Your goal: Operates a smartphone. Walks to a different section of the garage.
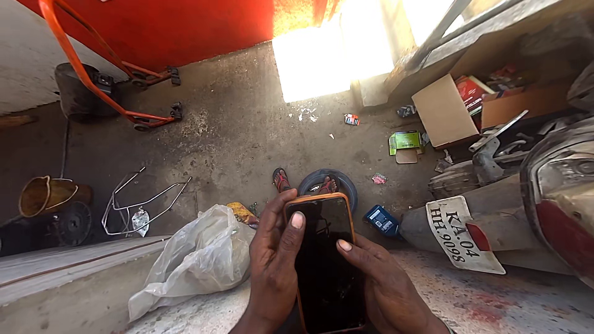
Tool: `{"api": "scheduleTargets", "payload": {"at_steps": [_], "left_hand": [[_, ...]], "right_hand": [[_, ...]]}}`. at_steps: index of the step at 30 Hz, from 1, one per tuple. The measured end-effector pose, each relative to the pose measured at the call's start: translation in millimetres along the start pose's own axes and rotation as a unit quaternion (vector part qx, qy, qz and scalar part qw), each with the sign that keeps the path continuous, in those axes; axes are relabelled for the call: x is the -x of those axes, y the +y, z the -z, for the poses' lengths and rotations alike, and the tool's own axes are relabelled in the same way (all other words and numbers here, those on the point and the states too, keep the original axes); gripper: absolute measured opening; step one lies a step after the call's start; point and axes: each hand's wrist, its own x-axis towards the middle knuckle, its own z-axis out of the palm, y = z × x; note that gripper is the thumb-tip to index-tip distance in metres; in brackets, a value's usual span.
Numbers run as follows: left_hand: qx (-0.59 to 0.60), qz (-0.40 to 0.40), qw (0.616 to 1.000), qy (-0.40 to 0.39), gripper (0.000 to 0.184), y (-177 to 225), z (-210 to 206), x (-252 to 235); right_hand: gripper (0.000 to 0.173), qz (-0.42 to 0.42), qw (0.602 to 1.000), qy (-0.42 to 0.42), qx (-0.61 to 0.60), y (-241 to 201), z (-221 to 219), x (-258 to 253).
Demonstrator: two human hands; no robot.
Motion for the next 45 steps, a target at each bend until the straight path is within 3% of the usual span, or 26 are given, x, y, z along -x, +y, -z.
{"api": "scheduleTargets", "payload": {"at_steps": [10,45], "left_hand": [[0.039,0.053,0.997,0.036,0.038,2.8,-1.1,-0.5],[0.088,0.100,0.985,0.108,0.039,6.1,-8.9,-1.4]], "right_hand": [[0.025,-0.009,1.000,0.015,0.017,-0.5,0.7,-1.2],[0.024,-0.019,0.999,0.038,0.021,-0.6,2.4,0.4]]}}
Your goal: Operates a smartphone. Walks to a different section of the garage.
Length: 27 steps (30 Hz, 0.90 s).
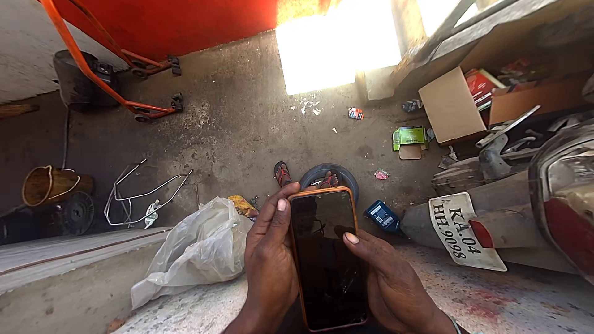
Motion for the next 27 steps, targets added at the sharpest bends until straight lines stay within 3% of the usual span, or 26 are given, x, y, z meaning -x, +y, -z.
{"api": "scheduleTargets", "payload": {"at_steps": [16,22,27], "left_hand": [[0.008,-0.012,1.000,0.003,0.036,6.1,-0.3,-0.5],[0.009,-0.022,1.000,0.002,0.035,9.7,0.0,-2.7],[0.006,-0.031,0.999,-0.008,0.036,12.8,0.1,-4.9]], "right_hand": [[0.027,0.040,0.986,-0.124,-0.101,9.9,9.4,6.2],[0.028,0.005,0.982,-0.125,-0.138,10.9,10.6,7.4],[0.029,-0.049,0.964,-0.185,-0.184,11.0,12.5,7.2]]}}
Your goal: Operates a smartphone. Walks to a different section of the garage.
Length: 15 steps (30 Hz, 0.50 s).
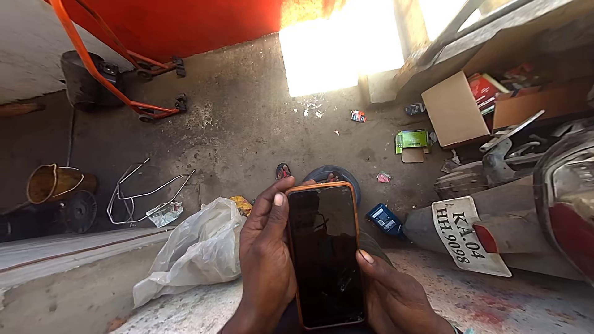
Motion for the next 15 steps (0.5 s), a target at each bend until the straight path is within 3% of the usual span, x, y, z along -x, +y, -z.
{"api": "scheduleTargets", "payload": {"at_steps": [15], "left_hand": [[0.011,-0.010,1.000,-0.027,0.035,4.4,-3.7,-3.3]], "right_hand": [[0.029,-0.097,0.978,-0.165,-0.086,-1.0,23.4,-4.7]]}}
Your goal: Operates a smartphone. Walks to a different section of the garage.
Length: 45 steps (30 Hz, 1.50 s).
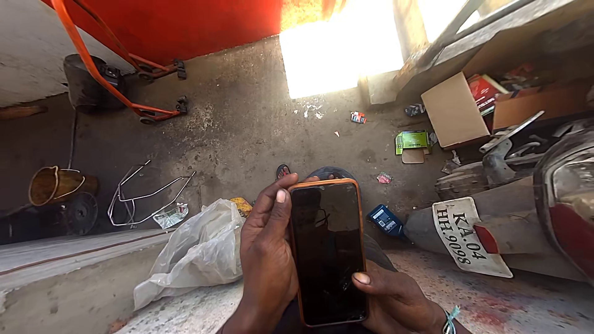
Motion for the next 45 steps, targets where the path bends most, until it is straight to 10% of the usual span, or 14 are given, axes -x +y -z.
{"api": "scheduleTargets", "payload": {"at_steps": [45], "left_hand": [[-0.007,0.015,1.000,0.007,0.037,-5.7,4.0,5.1]], "right_hand": [[0.029,0.004,0.999,0.013,0.030,7.9,1.5,2.1]]}}
